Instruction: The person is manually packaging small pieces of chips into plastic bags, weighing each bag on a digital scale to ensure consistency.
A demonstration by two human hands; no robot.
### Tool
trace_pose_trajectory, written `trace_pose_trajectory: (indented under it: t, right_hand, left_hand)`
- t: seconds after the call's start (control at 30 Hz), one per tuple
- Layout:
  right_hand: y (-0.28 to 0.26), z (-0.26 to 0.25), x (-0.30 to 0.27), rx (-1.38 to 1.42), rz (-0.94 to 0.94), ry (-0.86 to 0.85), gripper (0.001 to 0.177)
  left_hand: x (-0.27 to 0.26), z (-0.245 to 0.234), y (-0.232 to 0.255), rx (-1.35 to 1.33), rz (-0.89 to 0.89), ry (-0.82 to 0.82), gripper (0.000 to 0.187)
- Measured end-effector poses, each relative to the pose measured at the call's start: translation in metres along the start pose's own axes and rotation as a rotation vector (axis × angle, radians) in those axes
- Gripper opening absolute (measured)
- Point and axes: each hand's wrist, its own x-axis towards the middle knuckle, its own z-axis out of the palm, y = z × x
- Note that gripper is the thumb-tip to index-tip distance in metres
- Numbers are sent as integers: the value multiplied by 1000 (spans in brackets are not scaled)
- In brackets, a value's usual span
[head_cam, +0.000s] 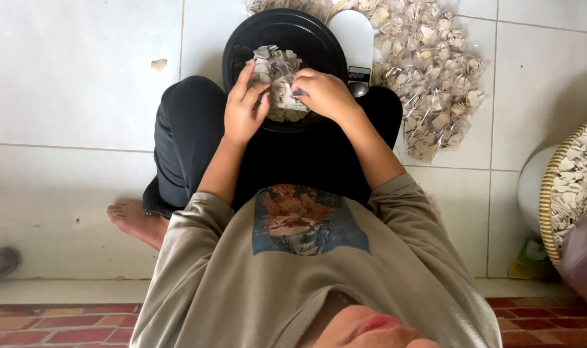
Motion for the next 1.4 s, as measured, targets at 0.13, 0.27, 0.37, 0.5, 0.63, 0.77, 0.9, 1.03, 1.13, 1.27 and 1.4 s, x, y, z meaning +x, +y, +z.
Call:
trace_pose_trajectory:
  t: [0.13, 0.27, 0.37, 0.5, 0.63, 0.77, 0.9, 1.03, 1.13, 1.27, 1.4]
  right_hand:
    - [14, -19, -12, 35, 211, -96, 16]
    - [45, -34, -30, 36, 430, 10, 15]
    - [85, -32, -36, 71, 552, 186, 20]
    - [169, -4, -31, 223, 797, 455, 17]
    - [209, 4, -6, 417, 1072, 466, 21]
    - [176, -24, 20, 937, 1403, 508, 32]
    - [148, -26, 23, 1560, 1340, 844, 48]
    - [134, -5, 14, 1640, 1347, 784, 44]
    - [171, 42, 8, 1751, 1283, 850, 56]
    - [193, 65, 4, 1877, 1244, 931, 47]
    - [217, 88, -9, 1979, 1170, 1018, 42]
  left_hand:
    - [-2, 1, -2, -25, -27, 20, 9]
    - [-4, 4, -2, -32, -34, -18, 9]
    - [-4, 6, -1, -43, -28, -43, 8]
    - [-5, 5, 0, -38, -50, -76, 8]
    - [-6, 5, 3, -52, -59, -96, 6]
    - [-12, 7, -2, -17, -73, -279, 12]
    - [-35, 25, -13, 113, -81, -713, 53]
    - [-59, 54, -32, 330, -156, -907, 34]
    - [-59, 63, -30, 421, -183, -913, 27]
    - [-67, 80, -37, 524, -69, -711, 27]
    - [-57, 78, -34, 535, -144, -664, 26]
